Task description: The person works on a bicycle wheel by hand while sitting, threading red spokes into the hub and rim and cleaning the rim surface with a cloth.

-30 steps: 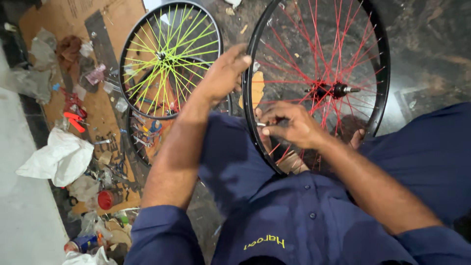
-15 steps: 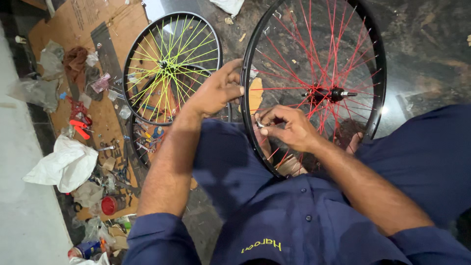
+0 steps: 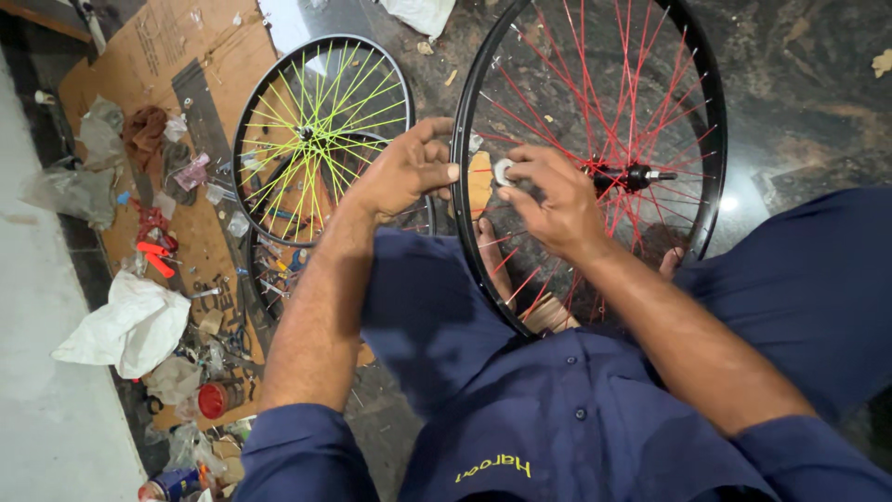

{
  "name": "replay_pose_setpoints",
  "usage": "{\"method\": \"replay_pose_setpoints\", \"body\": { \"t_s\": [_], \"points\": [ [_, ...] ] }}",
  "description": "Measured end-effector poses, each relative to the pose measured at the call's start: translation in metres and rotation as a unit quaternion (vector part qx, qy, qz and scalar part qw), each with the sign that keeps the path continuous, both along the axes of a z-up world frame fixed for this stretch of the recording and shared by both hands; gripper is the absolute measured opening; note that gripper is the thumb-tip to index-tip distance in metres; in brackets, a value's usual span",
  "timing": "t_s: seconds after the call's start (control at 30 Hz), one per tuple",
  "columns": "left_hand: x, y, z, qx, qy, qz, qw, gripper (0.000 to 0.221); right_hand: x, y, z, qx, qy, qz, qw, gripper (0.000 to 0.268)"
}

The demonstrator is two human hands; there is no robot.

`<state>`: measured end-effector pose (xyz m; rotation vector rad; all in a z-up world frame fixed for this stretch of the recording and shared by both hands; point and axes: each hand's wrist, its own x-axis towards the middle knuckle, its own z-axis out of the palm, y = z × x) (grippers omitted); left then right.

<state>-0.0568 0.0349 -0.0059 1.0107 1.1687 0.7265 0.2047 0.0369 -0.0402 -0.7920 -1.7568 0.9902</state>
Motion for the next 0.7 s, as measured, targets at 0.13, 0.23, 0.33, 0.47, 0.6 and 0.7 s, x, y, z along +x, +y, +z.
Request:
{"method": "replay_pose_setpoints", "body": {
  "t_s": [0.13, 0.23, 0.33, 0.47, 0.6, 0.7],
  "points": [
    [-0.001, -0.003, 0.008, -0.018, 0.036, -0.002, 0.999, 0.064, -0.015, 0.013, -0.007, 0.024, 0.029, 0.052, 0.998, 0.019],
    [0.000, -0.003, 0.008, -0.046, 0.056, 0.031, 0.997, 0.061, -0.031, 0.021, -0.008, -0.068, 0.000, 0.089, 0.994, 0.018],
    [-0.003, -0.003, 0.002, 0.016, 0.001, 0.003, 1.000, 0.055, -0.043, 0.027, -0.013, -0.261, -0.073, 0.071, 0.960, 0.017],
    [-0.010, -0.007, 0.002, -0.023, -0.004, 0.008, 1.000, 0.057, -0.032, 0.022, -0.027, -0.235, 0.088, 0.129, 0.959, 0.012],
    [-0.008, -0.006, 0.003, -0.001, 0.005, 0.002, 1.000, 0.059, -0.036, 0.023, -0.023, -0.236, 0.036, 0.129, 0.962, 0.026],
    [-0.009, -0.003, 0.000, 0.006, 0.000, 0.002, 1.000, 0.058, -0.054, 0.021, -0.020, -0.199, -0.159, 0.050, 0.966, 0.037]
  ]
}}
